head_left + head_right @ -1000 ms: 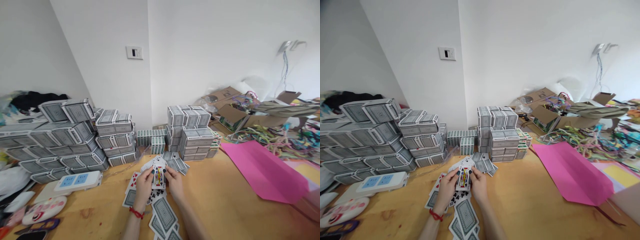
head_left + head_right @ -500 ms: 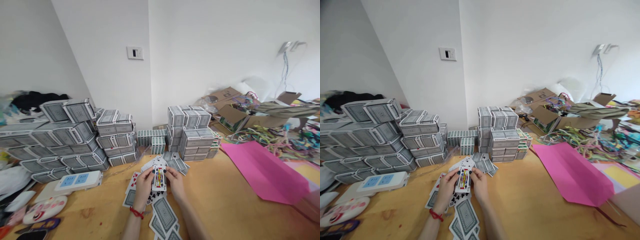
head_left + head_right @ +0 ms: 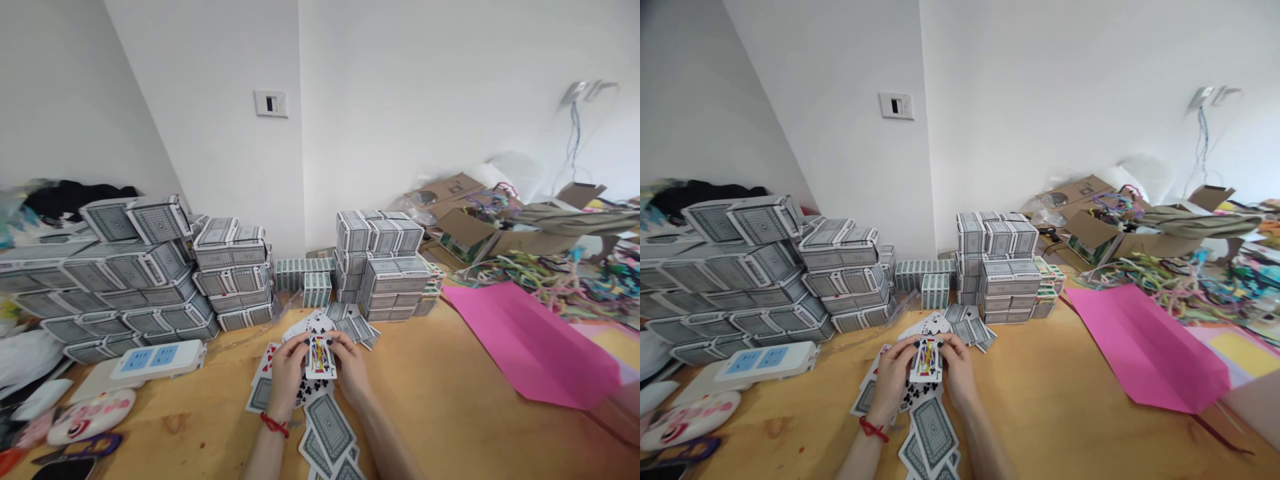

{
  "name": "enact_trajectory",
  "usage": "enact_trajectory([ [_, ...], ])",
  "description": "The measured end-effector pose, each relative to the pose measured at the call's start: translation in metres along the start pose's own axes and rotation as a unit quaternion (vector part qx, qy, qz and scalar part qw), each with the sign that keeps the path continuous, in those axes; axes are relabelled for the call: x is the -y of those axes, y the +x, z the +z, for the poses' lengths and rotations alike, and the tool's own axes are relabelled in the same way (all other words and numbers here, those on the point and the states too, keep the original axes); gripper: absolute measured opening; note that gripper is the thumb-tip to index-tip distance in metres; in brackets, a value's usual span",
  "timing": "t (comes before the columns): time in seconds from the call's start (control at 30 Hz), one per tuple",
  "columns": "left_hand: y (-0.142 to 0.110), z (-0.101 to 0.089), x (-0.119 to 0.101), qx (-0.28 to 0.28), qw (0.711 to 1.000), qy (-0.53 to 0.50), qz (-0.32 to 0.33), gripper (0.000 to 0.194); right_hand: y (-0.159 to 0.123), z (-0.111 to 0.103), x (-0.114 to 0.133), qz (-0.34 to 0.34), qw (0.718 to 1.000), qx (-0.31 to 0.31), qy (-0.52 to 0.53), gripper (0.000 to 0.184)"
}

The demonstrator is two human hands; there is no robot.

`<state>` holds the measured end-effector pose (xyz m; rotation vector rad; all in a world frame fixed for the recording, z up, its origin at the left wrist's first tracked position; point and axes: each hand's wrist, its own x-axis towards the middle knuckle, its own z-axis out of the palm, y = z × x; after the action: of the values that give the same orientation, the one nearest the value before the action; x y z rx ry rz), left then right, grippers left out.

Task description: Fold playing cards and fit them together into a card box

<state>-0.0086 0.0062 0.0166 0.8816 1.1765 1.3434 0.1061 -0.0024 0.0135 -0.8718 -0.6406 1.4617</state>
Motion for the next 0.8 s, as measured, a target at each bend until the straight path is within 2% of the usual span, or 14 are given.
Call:
enact_trajectory([
  [0.37, -0.0033, 0.0045, -0.0031, 0.054, 0.998, 0.010, 0.004, 0.021, 0.0017, 0.0002, -0.0085, 0.016, 1.000, -0.004, 0.011, 0.008],
  [0.5, -0.0026, 0.0032, -0.0036, 0.044, 0.999, 0.017, 0.000, 0.018, -0.0011, 0.0024, -0.0077, 0.015, 1.000, 0.012, 0.000, 0.006],
  [0.63, -0.0009, 0.0025, -0.0009, 0.045, 0.999, 0.017, 0.015, 0.014, -0.0015, 0.0038, -0.0054, -0.003, 1.000, 0.002, -0.014, 0.003],
  [0.8, -0.0017, 0.0031, 0.0020, 0.035, 0.998, 0.020, 0.040, 0.010, -0.0017, 0.0064, -0.0026, -0.001, 1.000, 0.017, 0.011, 0.004],
])
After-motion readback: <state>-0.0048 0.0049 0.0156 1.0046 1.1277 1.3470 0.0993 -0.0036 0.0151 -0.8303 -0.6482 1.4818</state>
